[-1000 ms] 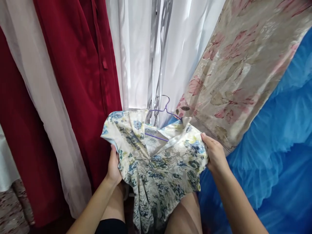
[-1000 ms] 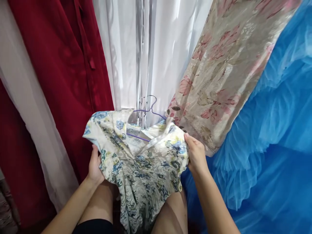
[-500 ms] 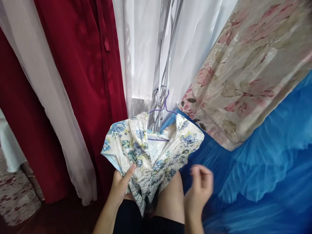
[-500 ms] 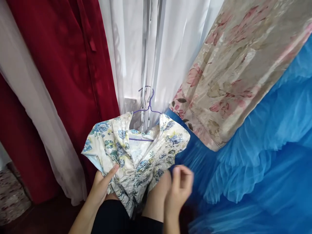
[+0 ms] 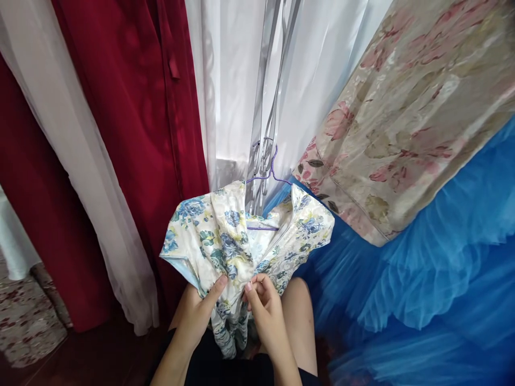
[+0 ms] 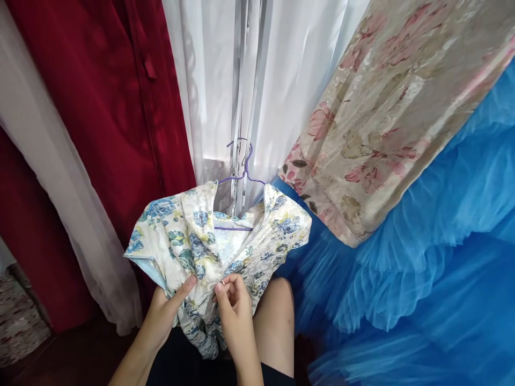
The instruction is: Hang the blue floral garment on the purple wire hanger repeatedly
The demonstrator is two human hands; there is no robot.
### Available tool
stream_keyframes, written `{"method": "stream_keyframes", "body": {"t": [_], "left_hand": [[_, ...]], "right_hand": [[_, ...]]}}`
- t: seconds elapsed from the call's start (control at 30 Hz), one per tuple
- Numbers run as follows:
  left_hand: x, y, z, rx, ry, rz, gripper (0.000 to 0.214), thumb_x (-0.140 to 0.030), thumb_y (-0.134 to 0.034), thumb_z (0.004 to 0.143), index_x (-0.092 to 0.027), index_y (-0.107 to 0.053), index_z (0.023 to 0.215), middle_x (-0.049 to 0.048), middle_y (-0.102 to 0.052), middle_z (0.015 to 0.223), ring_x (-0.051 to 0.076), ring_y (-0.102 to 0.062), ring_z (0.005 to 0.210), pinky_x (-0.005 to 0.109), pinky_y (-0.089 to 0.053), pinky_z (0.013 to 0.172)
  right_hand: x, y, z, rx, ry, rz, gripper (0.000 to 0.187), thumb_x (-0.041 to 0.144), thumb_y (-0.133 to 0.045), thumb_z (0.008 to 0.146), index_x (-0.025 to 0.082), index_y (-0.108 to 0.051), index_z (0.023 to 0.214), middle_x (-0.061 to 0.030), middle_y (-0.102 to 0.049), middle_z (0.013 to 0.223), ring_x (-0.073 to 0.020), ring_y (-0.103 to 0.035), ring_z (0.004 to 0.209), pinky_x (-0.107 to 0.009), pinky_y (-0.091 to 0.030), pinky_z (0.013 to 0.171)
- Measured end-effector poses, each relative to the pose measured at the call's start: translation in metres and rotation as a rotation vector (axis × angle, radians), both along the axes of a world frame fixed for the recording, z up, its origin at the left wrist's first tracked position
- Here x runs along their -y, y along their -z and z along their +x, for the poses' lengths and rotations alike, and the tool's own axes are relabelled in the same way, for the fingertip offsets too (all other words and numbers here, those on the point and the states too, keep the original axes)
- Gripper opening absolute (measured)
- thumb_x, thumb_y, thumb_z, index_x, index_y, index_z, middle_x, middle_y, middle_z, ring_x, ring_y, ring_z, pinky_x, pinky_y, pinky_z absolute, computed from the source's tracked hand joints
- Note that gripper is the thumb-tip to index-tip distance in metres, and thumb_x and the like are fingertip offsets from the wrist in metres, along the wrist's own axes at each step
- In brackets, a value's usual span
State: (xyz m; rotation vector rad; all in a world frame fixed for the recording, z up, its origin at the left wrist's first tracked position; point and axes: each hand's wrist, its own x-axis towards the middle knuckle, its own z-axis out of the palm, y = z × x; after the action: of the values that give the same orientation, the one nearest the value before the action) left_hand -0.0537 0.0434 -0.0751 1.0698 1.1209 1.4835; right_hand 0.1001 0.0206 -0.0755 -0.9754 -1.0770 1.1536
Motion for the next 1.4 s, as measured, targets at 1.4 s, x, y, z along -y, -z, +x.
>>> {"method": "stream_keyframes", "body": {"t": [1.4], "left_hand": [[-0.031, -0.041, 0.027, -0.924, 0.436, 0.48, 0.01, -0.019, -0.058, 0.096, -0.023, -0.066, 0.101, 0.0013, -0.07, 0.092, 0.018, -0.067, 0.084, 0.028, -0.049, 0.075]], "right_hand": [[-0.082, -0.156, 0.042, -0.15, 0.126, 0.142, 0.023, 0.033, -0.079, 0.07, 0.017, -0.064, 0.065, 0.0057, -0.053, 0.042, -0.0054, -0.037, 0.036, -0.02, -0.026, 0.039]]}}
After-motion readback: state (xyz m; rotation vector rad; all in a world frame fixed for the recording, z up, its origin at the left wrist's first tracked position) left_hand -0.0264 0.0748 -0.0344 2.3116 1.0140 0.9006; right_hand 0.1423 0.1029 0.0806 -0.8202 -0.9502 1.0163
